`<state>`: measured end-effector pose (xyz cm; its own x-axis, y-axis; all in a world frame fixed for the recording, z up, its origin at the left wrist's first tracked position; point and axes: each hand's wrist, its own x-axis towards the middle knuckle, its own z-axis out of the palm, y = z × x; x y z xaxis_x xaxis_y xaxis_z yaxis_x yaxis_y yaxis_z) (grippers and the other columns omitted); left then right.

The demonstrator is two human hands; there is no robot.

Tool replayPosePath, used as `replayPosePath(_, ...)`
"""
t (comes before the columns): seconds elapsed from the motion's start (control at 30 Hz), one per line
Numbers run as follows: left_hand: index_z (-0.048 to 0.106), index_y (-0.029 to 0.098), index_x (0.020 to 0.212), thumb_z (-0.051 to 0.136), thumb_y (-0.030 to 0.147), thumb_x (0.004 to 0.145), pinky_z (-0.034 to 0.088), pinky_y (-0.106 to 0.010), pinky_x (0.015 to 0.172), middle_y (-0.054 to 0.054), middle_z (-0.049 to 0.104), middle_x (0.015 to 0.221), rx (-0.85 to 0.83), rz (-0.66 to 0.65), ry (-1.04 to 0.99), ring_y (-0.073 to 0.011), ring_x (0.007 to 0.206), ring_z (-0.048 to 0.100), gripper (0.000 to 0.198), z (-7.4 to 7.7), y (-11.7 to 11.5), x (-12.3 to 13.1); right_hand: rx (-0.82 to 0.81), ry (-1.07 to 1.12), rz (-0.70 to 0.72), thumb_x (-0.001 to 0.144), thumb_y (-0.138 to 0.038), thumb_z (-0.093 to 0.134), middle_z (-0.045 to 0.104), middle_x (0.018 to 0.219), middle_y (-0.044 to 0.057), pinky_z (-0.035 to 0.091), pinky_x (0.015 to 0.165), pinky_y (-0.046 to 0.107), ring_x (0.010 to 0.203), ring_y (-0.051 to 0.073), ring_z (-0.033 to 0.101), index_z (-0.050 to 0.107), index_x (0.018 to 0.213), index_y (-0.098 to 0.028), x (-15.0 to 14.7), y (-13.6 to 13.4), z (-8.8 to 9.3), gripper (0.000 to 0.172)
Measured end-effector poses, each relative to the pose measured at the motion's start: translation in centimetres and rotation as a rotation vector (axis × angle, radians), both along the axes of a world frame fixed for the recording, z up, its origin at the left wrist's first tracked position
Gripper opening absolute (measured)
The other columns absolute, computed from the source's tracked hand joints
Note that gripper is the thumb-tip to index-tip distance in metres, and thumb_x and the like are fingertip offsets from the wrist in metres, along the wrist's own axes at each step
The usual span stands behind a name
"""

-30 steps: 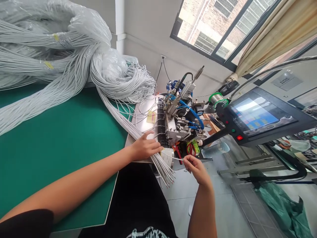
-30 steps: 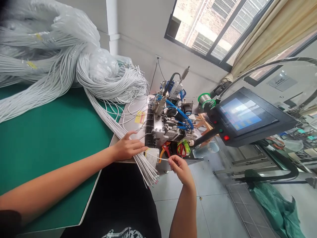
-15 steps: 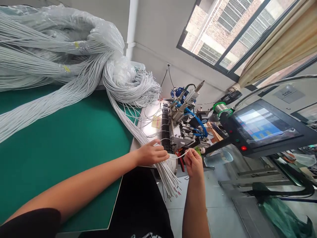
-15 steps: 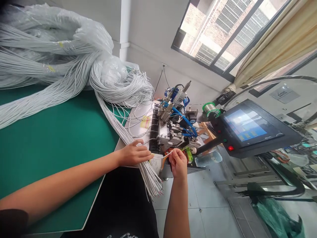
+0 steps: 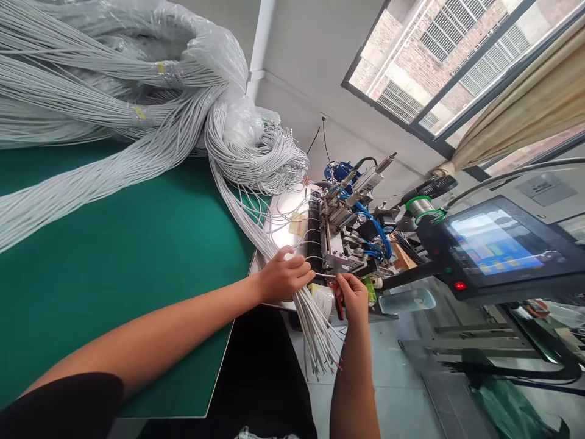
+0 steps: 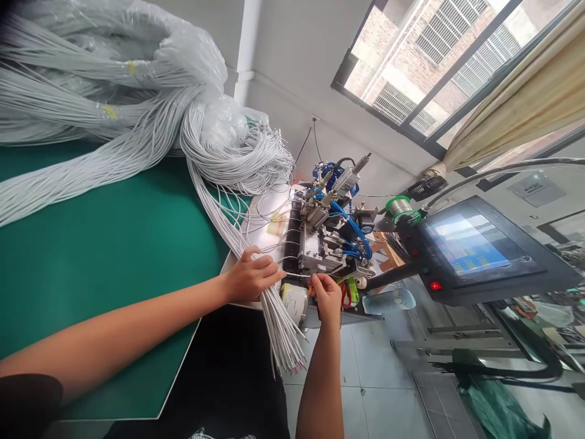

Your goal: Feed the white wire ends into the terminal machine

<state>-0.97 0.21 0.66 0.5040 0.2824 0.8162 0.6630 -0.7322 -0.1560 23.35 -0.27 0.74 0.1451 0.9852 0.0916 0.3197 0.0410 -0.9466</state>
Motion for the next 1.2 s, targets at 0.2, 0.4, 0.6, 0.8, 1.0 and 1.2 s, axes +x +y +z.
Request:
replayPosePath(0.2,0.058,0.019,0.075,0.048,0.017,0.081,0.027,-0.041,0.091,-0.002,0.058,0.074,-0.051,0.043,0.04,-0.0178,0.078,0.051,0.012,-0.1,0.1,0.3,0.001,-0.254,0.1,0.076,-0.047,0.065,0.049,0.054,-0.003,0.031,0.051,0.024,0.052,0.013,0.041,0.06,0.064,-0.018,0.2,0.4,0.3,0.032)
replayPosePath(0.4,0.057,0.019,0.074,0.05,0.017,0.077,0.026,-0.043,0.092,-0.003,0.058,0.075,-0.082,0.065,0.039,-0.019,0.08,0.051,0.008,-0.3,0.2,0.4,-0.087,-0.017,0.139,0.075,-0.051,0.066,0.046,0.056,-0.004,0.027,0.049,0.023,0.05,0.01,0.035,0.052,0.063,-0.019,0.6,0.9,-1.7,0.037)
replayPosePath(0.6,0.055,0.018,0.069,0.052,0.014,0.07,0.026,-0.044,0.092,-0.003,0.056,0.07,-0.11,0.119,0.011,-0.0186,0.076,0.05,0.006,-0.4,0.3,0.6,-0.126,0.103,0.155,0.076,-0.048,0.066,0.04,0.057,-0.006,0.024,0.049,0.022,0.051,0.009,0.031,0.052,0.066,-0.019,0.8,1.0,-2.6,0.034)
replayPosePath(0.8,0.054,0.018,0.068,0.051,0.014,0.066,0.025,-0.045,0.091,-0.002,0.056,0.07,-0.122,0.123,0.013,-0.0192,0.075,0.05,0.005,-0.3,0.4,0.7,-0.188,0.194,0.106,0.067,-0.045,0.07,0.041,0.054,-0.005,0.022,0.047,0.022,0.049,0.009,0.03,0.053,0.061,-0.018,0.3,1.3,-2.3,0.033)
replayPosePath(1.0,0.055,0.019,0.069,0.053,0.014,0.066,0.025,-0.045,0.094,-0.003,0.057,0.071,-0.168,0.131,0.034,-0.0202,0.078,0.051,0.006,-0.5,0.3,0.7,-0.181,0.255,0.03,0.062,-0.05,0.068,0.037,0.05,-0.006,0.023,0.045,0.022,0.047,0.009,0.028,0.046,0.057,-0.02,-0.8,1.5,-3.1,0.038)
replayPosePath(1.2,0.061,0.02,0.074,0.053,0.015,0.065,0.02,-0.053,0.103,-0.005,0.064,0.084,-0.159,0.111,0.02,-0.0239,0.093,0.054,0.013,-0.2,0.3,0.6,-0.194,0.202,0.024,0.065,-0.057,0.07,0.041,0.051,-0.005,0.025,0.044,0.023,0.045,0.009,0.032,0.052,0.063,-0.019,0.0,0.3,-3.1,0.042)
